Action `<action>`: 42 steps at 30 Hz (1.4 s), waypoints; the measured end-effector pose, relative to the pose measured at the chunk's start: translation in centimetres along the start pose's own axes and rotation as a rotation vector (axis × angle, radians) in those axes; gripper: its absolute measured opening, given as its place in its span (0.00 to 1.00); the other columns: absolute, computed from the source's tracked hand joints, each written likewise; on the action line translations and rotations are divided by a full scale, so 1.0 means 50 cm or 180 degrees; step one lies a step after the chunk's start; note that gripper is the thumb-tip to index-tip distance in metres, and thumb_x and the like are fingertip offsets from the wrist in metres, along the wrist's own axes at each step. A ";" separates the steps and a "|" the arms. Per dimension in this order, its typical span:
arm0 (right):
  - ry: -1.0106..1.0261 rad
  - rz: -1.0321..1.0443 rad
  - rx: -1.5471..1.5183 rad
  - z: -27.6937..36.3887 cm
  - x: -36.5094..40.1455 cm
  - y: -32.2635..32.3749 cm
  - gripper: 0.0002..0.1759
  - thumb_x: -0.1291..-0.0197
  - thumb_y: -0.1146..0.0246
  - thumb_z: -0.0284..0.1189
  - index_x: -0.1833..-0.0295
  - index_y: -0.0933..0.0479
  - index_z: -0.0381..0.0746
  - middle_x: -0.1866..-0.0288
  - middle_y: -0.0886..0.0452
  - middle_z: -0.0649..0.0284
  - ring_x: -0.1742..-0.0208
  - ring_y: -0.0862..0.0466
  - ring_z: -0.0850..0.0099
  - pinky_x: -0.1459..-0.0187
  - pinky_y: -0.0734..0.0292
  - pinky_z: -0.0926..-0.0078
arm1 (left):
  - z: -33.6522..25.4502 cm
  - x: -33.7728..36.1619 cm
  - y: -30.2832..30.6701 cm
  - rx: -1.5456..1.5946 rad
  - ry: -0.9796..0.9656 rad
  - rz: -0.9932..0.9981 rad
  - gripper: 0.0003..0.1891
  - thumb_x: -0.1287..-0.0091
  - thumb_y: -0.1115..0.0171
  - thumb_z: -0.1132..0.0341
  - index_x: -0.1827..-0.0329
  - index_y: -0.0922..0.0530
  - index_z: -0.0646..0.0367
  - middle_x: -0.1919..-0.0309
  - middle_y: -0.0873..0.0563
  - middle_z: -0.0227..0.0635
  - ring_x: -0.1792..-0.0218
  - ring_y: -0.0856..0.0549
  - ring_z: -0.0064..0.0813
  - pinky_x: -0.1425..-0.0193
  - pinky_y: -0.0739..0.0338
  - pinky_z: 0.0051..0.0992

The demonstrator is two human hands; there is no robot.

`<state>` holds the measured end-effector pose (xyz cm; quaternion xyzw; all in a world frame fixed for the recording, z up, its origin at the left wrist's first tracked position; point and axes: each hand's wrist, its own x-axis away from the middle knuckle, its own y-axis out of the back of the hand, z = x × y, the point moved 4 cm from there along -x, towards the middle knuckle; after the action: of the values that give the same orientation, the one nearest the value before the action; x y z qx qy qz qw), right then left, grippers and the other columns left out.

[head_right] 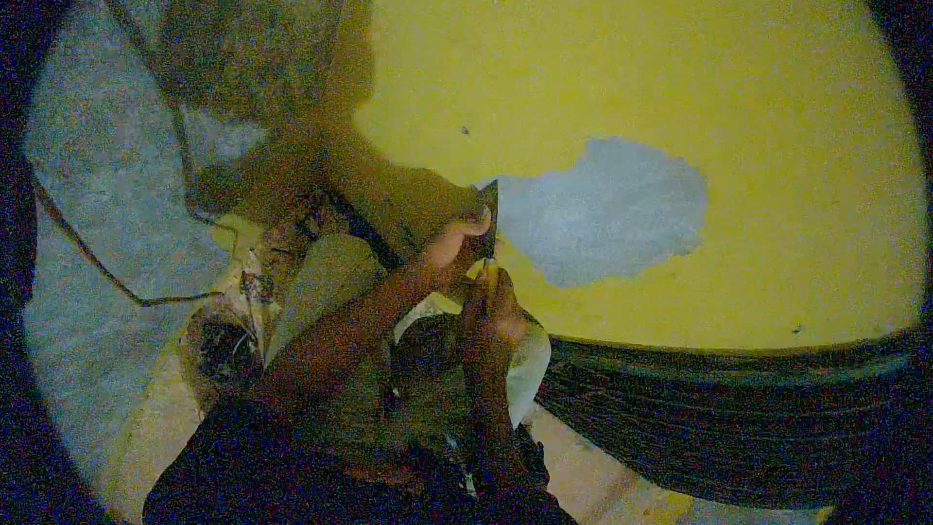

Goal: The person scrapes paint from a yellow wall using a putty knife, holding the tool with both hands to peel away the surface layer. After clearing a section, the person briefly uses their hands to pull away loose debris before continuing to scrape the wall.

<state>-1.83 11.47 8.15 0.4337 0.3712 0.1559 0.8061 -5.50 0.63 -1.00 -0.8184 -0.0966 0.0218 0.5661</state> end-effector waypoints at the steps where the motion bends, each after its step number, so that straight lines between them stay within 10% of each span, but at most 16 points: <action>1: 0.0063 0.0027 0.0123 0.003 -0.001 -0.002 0.15 0.31 0.44 0.33 0.52 0.25 0.31 0.69 0.19 0.45 0.71 0.17 0.50 0.69 0.24 0.59 | 0.001 -0.008 0.004 -0.0039 -0.0159 -0.0081 0.13 0.31 0.42 0.54 0.60 0.21 0.54 0.70 0.18 0.31 0.68 0.18 0.27 0.59 0.24 0.30; 15: -0.0629 0.0116 0.0027 0.068 -0.007 -0.037 0.18 0.30 0.48 0.36 0.52 0.25 0.30 0.67 0.20 0.41 0.65 0.18 0.45 0.66 0.25 0.54 | -0.043 -0.005 0.013 -0.0488 -0.0303 -0.0601 0.12 0.33 0.36 0.62 0.69 0.22 0.62 0.78 0.22 0.33 0.77 0.20 0.30 0.68 0.25 0.29; 17: -0.0985 0.0369 -0.0254 0.066 -0.008 -0.049 0.17 0.30 0.46 0.35 0.52 0.25 0.30 0.67 0.20 0.41 0.66 0.18 0.45 0.67 0.25 0.55 | -0.072 0.034 -0.011 -0.0971 -0.1166 -0.0879 0.14 0.32 0.38 0.60 0.72 0.22 0.61 0.81 0.23 0.31 0.80 0.22 0.29 0.70 0.26 0.27; 22: 0.0583 -0.0485 -0.0435 0.159 -0.039 -0.044 0.12 0.33 0.43 0.30 0.58 0.25 0.30 0.76 0.22 0.44 0.72 0.17 0.48 0.72 0.24 0.59 | -0.124 0.037 0.017 -0.0573 0.0032 -0.0470 0.20 0.29 0.45 0.52 0.74 0.23 0.58 0.80 0.22 0.32 0.83 0.25 0.27 0.75 0.29 0.28; 28: -0.0705 0.0095 -0.0036 0.032 -0.017 -0.070 0.13 0.32 0.44 0.32 0.59 0.25 0.31 0.75 0.21 0.45 0.73 0.19 0.49 0.72 0.26 0.59 | -0.094 0.006 0.036 -0.1823 -0.0585 -0.0829 0.17 0.28 0.44 0.54 0.67 0.23 0.59 0.75 0.19 0.33 0.74 0.18 0.27 0.66 0.23 0.28; 30: -0.0357 0.0081 0.0144 0.042 -0.027 -0.038 0.14 0.32 0.44 0.33 0.60 0.25 0.31 0.74 0.21 0.46 0.72 0.18 0.50 0.71 0.26 0.59 | -0.047 -0.032 0.040 -0.0127 -0.0091 -0.0121 0.16 0.28 0.44 0.55 0.64 0.23 0.61 0.73 0.18 0.34 0.69 0.16 0.29 0.63 0.21 0.30; 42: -0.0392 -0.0181 -0.0044 -0.003 0.003 -0.012 0.17 0.31 0.44 0.35 0.54 0.23 0.30 0.72 0.19 0.48 0.72 0.18 0.54 0.69 0.25 0.60 | -0.021 -0.023 0.000 -0.0607 -0.0322 -0.0223 0.13 0.29 0.42 0.58 0.65 0.22 0.61 0.71 0.17 0.34 0.70 0.16 0.29 0.63 0.21 0.30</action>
<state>-1.89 11.30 7.55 0.4262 0.3320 0.1085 0.8345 -6.49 -0.57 -0.71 -0.8625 -0.1552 0.0340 0.4805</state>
